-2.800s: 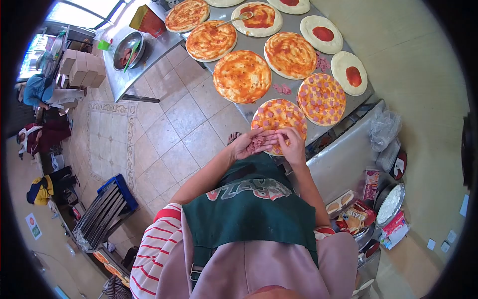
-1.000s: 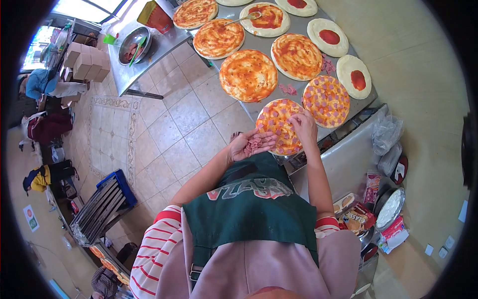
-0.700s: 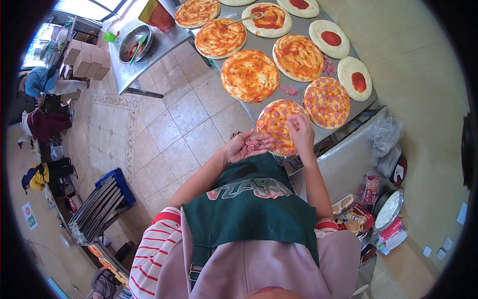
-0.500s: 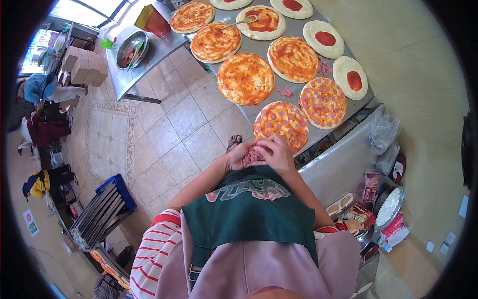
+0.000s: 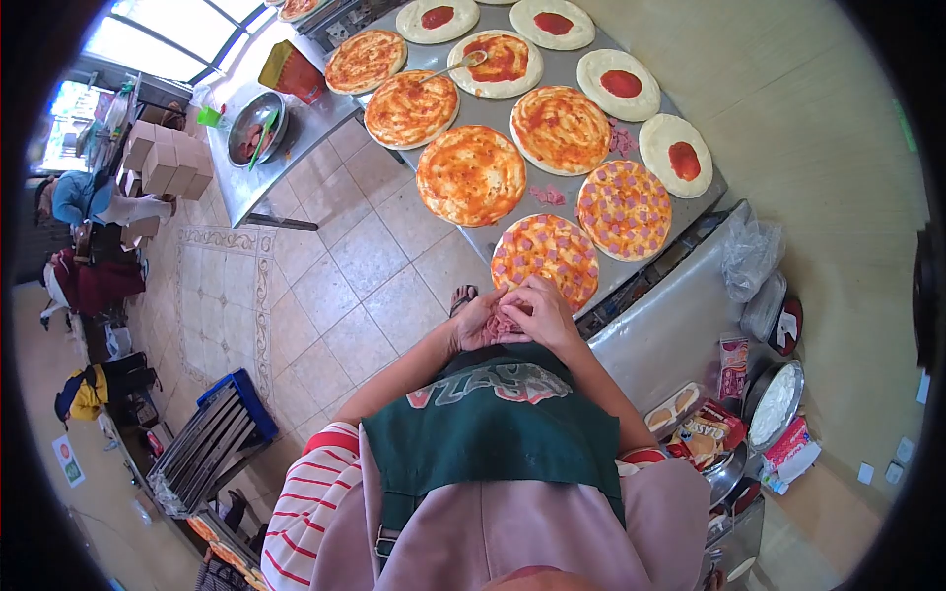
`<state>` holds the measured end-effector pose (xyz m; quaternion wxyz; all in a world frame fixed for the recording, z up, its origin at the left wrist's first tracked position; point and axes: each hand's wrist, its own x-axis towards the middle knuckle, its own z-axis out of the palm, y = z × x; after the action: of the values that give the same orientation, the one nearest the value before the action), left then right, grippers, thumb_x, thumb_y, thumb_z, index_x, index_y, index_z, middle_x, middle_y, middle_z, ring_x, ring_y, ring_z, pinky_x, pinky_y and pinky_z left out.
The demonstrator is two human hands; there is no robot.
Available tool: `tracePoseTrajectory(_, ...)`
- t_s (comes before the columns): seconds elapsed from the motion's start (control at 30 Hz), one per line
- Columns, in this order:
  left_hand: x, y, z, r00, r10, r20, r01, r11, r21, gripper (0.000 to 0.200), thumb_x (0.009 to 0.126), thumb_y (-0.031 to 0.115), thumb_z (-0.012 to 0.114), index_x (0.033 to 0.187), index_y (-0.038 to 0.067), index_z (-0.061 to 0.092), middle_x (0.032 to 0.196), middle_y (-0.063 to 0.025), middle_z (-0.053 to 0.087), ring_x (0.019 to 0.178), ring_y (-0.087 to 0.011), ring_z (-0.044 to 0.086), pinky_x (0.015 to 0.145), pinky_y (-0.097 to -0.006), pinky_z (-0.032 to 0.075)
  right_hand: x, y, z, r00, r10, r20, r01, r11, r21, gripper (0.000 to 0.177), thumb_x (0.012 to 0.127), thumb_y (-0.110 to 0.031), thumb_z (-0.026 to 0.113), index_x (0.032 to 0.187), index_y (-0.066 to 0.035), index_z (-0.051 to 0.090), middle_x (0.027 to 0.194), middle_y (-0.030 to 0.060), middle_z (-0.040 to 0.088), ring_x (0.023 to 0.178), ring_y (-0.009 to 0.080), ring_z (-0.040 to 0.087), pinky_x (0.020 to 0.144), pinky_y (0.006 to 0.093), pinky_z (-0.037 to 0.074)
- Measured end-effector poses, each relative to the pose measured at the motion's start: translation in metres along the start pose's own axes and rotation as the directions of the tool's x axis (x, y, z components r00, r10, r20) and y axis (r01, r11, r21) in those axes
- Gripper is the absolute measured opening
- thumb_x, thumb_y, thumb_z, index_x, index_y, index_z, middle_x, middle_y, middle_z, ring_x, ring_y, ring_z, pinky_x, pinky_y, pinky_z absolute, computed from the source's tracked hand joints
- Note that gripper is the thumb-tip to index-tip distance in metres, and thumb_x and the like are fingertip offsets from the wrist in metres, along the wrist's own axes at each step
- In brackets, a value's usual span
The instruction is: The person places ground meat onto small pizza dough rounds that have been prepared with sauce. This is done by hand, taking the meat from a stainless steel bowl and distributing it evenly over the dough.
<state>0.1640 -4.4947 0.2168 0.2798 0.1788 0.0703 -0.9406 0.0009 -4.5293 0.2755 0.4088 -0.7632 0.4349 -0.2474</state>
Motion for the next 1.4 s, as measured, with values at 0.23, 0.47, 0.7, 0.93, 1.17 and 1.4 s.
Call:
tracePoseTrajectory(0.23, 0.0, 0.011, 0.023, 0.991, 0.013, -0.135, -0.011, 1.0, 0.015, 0.051, 0.097, 0.035, 0.026, 0.13, -0.002, 0.037, 0.128, -0.0161, 0.048, 0.117, -0.026, 0.049, 0.096, -0.0369, 0.044, 0.019, 0.018, -0.018, 0.99, 0.135, -0.039, -0.115, 0.936, 0.333, 0.01, 0.08, -0.013, 0.063, 0.083, -0.004, 0.059, 0.079, 0.0065, 0.058, 0.076, 0.0178, 0.058, 0.068, 0.031, 0.046)
tracePoseTrajectory(0.47, -0.017, 0.024, 0.009, 0.97, 0.24, -0.045, -0.244, 0.952, -0.187, 0.053, 0.098, 0.034, 0.026, 0.134, -0.004, 0.03, 0.136, -0.0173, 0.038, 0.124, -0.0263, 0.041, 0.101, -0.0347, 0.04, 0.067, 0.064, -0.025, 0.935, 0.354, 0.003, -0.234, 0.612, 0.755, 0.011, 0.085, -0.003, 0.058, 0.095, 0.001, 0.056, 0.083, 0.0066, 0.061, 0.073, 0.0105, 0.059, 0.065, 0.0216, 0.05)
tracePoseTrajectory(0.7, -0.053, 0.067, -0.009, 0.953, 0.301, -0.045, -0.302, 0.917, -0.26, 0.052, 0.097, 0.031, 0.031, 0.133, -0.006, 0.03, 0.137, -0.0172, 0.037, 0.125, -0.0272, 0.04, 0.102, -0.0351, 0.039, 0.117, 0.073, -0.007, 0.914, 0.405, -0.029, -0.256, 0.631, 0.732, 0.016, 0.084, -0.001, 0.058, 0.1, 0.003, 0.06, 0.087, 0.007, 0.063, 0.077, 0.0121, 0.061, 0.069, 0.0222, 0.052)
tracePoseTrajectory(0.93, -0.09, 0.147, -0.01, 0.979, 0.188, 0.081, -0.173, 0.972, -0.158, 0.053, 0.097, 0.032, 0.03, 0.134, -0.005, 0.029, 0.138, -0.0176, 0.035, 0.126, -0.0285, 0.039, 0.102, -0.038, 0.039, 0.148, 0.063, 0.006, 0.824, 0.534, -0.19, -0.354, 0.747, 0.563, 0.017, 0.083, -0.015, 0.064, 0.091, 0.0, 0.063, 0.079, 0.0016, 0.061, 0.065, 0.0068, 0.053, 0.062, 0.0206, 0.045)
tracePoseTrajectory(1.17, -0.11, 0.205, -0.001, 0.996, 0.078, 0.03, -0.077, 0.996, -0.042, 0.054, 0.097, 0.034, 0.029, 0.134, -0.005, 0.029, 0.138, -0.0181, 0.035, 0.126, -0.0284, 0.039, 0.102, -0.039, 0.039, 0.151, 0.055, 0.007, 0.743, 0.513, -0.43, -0.402, 0.856, 0.325, 0.015, 0.083, -0.014, 0.063, 0.087, 0.0, 0.065, 0.08, 0.0061, 0.065, 0.072, 0.0102, 0.059, 0.067, 0.0225, 0.046)
tracePoseTrajectory(1.4, -0.116, 0.22, -0.003, 0.997, -0.004, 0.078, 0.007, 1.0, -0.03, 0.053, 0.097, 0.034, 0.028, 0.134, -0.005, 0.029, 0.138, -0.0186, 0.035, 0.125, -0.0286, 0.04, 0.104, -0.0395, 0.036, 0.153, 0.057, 0.033, 0.782, 0.277, -0.558, -0.464, 0.857, -0.224, 0.013, 0.077, -0.018, 0.065, 0.078, -0.005, 0.064, 0.078, 0.0093, 0.056, 0.073, 0.0242, 0.056, 0.069, 0.0336, 0.045)
